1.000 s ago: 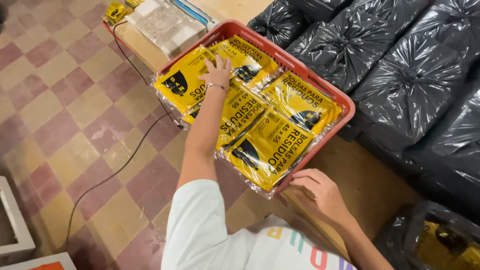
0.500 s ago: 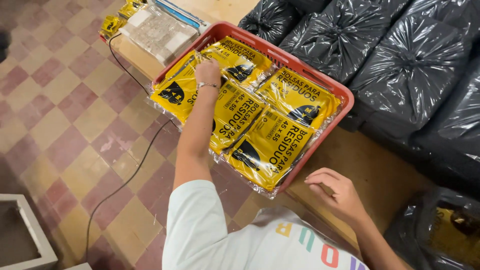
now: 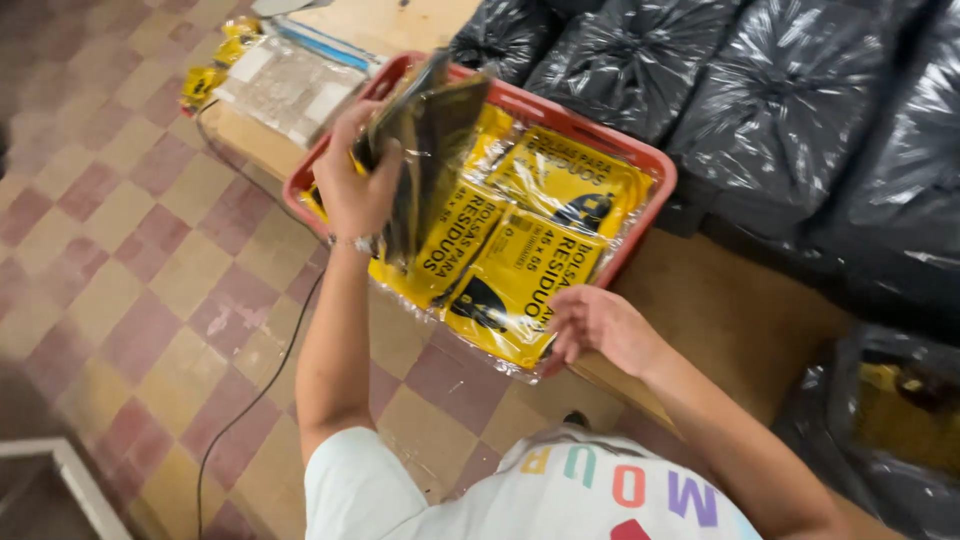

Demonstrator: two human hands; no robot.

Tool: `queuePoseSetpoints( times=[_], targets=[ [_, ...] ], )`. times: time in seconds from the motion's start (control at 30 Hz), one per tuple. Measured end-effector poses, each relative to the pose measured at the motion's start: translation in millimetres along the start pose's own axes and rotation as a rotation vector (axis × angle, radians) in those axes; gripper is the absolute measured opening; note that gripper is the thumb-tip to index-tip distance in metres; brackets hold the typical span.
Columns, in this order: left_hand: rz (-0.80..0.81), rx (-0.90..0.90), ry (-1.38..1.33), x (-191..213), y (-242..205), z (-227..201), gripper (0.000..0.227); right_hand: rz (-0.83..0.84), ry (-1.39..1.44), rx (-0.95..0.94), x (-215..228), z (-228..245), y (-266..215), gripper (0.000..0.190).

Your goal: The person opens a black plastic bag and places multiple packs of yellow garbage bags into it. The person handles the packs one by one from a red basket and places them inside the black bag on a wooden table.

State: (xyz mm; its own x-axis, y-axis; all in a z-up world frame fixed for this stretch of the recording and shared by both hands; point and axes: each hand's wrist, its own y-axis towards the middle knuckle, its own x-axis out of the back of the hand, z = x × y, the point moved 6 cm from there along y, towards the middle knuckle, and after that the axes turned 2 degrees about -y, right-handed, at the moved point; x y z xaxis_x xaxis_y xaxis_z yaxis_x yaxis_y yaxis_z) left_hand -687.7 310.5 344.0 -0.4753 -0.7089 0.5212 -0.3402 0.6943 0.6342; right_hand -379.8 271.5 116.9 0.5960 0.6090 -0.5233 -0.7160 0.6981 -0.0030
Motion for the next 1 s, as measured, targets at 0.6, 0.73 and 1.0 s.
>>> queuePoseSetpoints(
  times=[0.6, 0.73, 1.0],
  targets=[
    [0.787, -0.942, -0.527, -178.6, -297.7, -186.5, 0.029, -0.837, 0.295, -0.224, 212.7, -36.4, -190.7, 0.041],
    [0.839, -0.676, -0.174, -248.5, -320.8, -132.5, 0.024, -0.996, 0.401, 0.026, 280.0, -98.4, -189.9, 0.038],
    [1.16, -0.006, 0.158, -277.2, -422.6, -40.2, 0.039, -1.201, 0.221, -0.124, 280.3, -169.1, -236.8, 0.051]
  ],
)
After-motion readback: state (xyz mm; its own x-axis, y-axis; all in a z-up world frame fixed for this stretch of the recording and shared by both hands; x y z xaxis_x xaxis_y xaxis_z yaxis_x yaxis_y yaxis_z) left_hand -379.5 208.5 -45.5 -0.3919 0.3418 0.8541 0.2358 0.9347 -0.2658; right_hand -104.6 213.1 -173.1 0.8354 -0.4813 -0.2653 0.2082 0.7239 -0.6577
